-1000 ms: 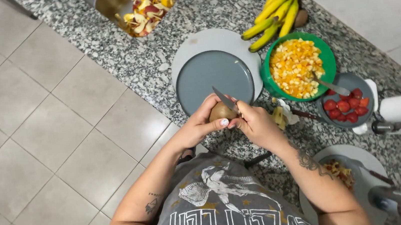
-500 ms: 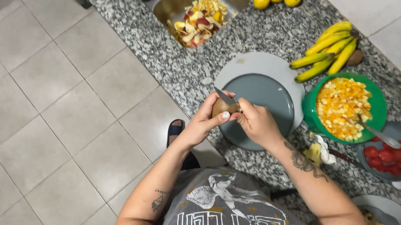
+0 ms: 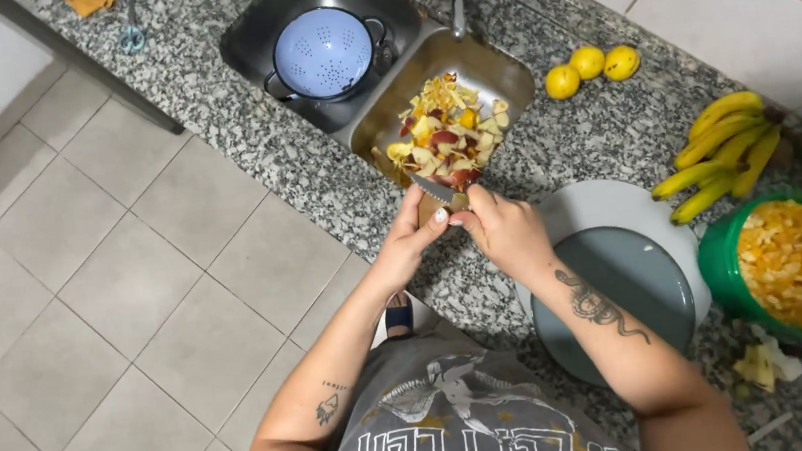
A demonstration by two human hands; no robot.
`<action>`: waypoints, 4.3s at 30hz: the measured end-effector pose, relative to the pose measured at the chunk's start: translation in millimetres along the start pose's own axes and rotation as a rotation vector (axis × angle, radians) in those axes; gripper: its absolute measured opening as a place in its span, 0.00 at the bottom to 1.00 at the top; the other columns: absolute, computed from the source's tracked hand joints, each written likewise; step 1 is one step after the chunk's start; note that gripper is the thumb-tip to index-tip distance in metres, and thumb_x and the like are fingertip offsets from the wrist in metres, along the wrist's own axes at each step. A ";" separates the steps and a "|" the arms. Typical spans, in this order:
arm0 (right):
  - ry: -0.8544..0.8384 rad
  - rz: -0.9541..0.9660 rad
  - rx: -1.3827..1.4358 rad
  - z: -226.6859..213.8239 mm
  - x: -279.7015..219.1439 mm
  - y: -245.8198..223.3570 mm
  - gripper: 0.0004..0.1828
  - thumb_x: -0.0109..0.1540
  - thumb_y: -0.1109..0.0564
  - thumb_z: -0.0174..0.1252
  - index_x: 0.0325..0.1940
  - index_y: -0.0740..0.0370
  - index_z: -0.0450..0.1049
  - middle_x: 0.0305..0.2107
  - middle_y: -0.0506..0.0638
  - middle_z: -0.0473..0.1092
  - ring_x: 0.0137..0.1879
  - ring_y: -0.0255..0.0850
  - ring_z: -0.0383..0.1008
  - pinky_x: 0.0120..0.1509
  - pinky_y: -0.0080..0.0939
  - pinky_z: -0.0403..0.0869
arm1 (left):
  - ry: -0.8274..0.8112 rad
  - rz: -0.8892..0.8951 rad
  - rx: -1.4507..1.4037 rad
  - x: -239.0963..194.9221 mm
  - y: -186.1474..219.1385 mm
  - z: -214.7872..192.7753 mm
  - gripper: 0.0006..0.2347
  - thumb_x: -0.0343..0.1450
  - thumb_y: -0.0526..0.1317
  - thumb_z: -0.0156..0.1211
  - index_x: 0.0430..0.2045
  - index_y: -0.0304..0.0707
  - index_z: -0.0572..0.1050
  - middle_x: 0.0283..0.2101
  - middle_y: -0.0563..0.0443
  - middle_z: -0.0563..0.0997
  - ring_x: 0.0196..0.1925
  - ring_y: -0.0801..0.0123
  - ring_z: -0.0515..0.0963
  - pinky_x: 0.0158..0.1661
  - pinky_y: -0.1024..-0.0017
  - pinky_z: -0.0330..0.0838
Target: The person transfers chopped fruit from a plate into a green bowl and mixes it with a spoon. They then peel a kiwi over the sink using a knife, wash the fruit under running water, and place the peeled kiwi on a plate.
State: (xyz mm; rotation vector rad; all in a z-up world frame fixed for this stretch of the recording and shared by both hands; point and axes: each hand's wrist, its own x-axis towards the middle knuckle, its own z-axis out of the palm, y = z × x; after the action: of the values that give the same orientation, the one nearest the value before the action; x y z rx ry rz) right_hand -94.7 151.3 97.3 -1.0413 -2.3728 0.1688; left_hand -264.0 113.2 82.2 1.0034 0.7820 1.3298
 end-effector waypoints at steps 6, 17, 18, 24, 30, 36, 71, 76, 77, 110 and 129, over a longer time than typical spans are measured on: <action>0.003 0.136 0.102 10.2 31.1 8.7 0.23 0.65 0.39 0.41 0.40 0.61 0.68 0.17 0.57 0.69 0.25 0.55 0.73 0.22 0.52 0.70 | -0.095 -0.063 -0.109 25.7 16.5 -10.1 0.22 0.75 0.45 0.41 0.63 0.41 0.48 0.46 0.48 0.66 0.37 0.76 0.68 0.32 0.86 0.61; -0.212 0.386 0.397 -28.6 62.0 13.0 0.27 0.48 0.42 0.67 0.26 0.58 0.57 0.10 0.54 0.62 0.24 0.55 0.70 0.28 0.46 0.68 | -0.172 0.004 -0.220 65.8 -17.4 -34.5 0.28 0.68 0.35 0.57 0.63 0.37 0.53 0.57 0.46 0.69 0.49 0.71 0.75 0.43 0.76 0.74; -0.187 0.365 0.375 -27.6 60.6 14.2 0.26 0.49 0.43 0.67 0.25 0.58 0.57 0.10 0.54 0.63 0.25 0.54 0.71 0.28 0.45 0.68 | -0.172 0.009 -0.216 67.4 -24.2 -36.8 0.28 0.68 0.35 0.57 0.63 0.37 0.53 0.58 0.47 0.68 0.50 0.71 0.74 0.44 0.76 0.73; -0.137 0.313 0.345 -10.1 50.1 29.9 0.25 0.52 0.40 0.63 0.25 0.56 0.56 0.10 0.50 0.63 0.22 0.48 0.71 0.25 0.40 0.68 | -0.145 -0.026 -0.197 70.1 -25.3 -30.7 0.28 0.68 0.35 0.57 0.63 0.37 0.53 0.57 0.47 0.68 0.50 0.71 0.75 0.44 0.75 0.73; -0.122 0.289 0.260 -15.7 54.8 26.0 0.25 0.55 0.37 0.58 0.24 0.55 0.56 0.11 0.50 0.63 0.22 0.48 0.71 0.26 0.39 0.69 | -0.112 -0.023 -0.218 71.3 -27.1 -28.5 0.27 0.69 0.36 0.56 0.63 0.37 0.53 0.58 0.49 0.67 0.52 0.71 0.73 0.46 0.75 0.72; -0.090 0.238 0.138 -9.8 54.9 27.4 0.24 0.58 0.33 0.51 0.30 0.56 0.61 0.16 0.54 0.68 0.27 0.52 0.74 0.27 0.47 0.71 | -0.062 -0.023 -0.266 72.9 -23.4 -24.6 0.26 0.69 0.37 0.56 0.62 0.37 0.55 0.59 0.48 0.65 0.52 0.67 0.74 0.48 0.72 0.73; -0.069 0.239 0.164 -8.9 56.8 21.8 0.25 0.60 0.35 0.49 0.33 0.60 0.61 0.16 0.58 0.68 0.26 0.56 0.73 0.25 0.50 0.71 | 0.018 0.004 -0.272 71.8 -43.7 -39.3 0.24 0.66 0.32 0.60 0.56 0.36 0.61 0.54 0.50 0.69 0.48 0.65 0.77 0.48 0.63 0.75; -0.018 0.208 0.130 -5.3 56.0 23.7 0.26 0.61 0.35 0.47 0.36 0.62 0.63 0.16 0.59 0.68 0.25 0.57 0.73 0.23 0.53 0.71 | 0.056 0.005 -0.291 73.9 -48.0 -34.9 0.24 0.66 0.32 0.60 0.56 0.37 0.61 0.53 0.51 0.69 0.49 0.66 0.77 0.49 0.62 0.74; -0.008 0.200 0.112 -3.5 55.3 24.8 0.26 0.61 0.34 0.45 0.36 0.61 0.63 0.16 0.59 0.67 0.25 0.56 0.73 0.23 0.52 0.71 | 0.068 0.003 -0.294 73.8 -50.1 -34.8 0.23 0.66 0.32 0.60 0.56 0.37 0.61 0.53 0.51 0.69 0.49 0.66 0.76 0.50 0.62 0.74; -0.158 0.177 0.173 -42.4 68.5 7.7 0.24 0.59 0.37 0.52 0.29 0.61 0.61 0.12 0.57 0.65 0.22 0.54 0.71 0.24 0.47 0.69 | -0.301 0.041 -0.193 74.5 -17.3 -52.1 0.31 0.60 0.22 0.61 0.59 0.31 0.58 0.56 0.45 0.69 0.50 0.64 0.76 0.48 0.66 0.74; -0.016 0.041 -0.077 -11.6 54.4 29.0 0.28 0.61 0.31 0.42 0.36 0.59 0.64 0.16 0.55 0.66 0.22 0.52 0.72 0.25 0.47 0.72 | -0.033 0.069 -0.205 69.3 -45.5 -38.7 0.27 0.63 0.28 0.61 0.57 0.34 0.60 0.55 0.47 0.70 0.47 0.68 0.78 0.48 0.67 0.75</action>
State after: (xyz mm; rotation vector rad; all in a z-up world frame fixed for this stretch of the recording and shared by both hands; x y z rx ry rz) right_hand -100.2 209.1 121.0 -1.1285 -2.3901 0.1023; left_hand -273.1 188.9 31.5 0.8933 0.5780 1.4181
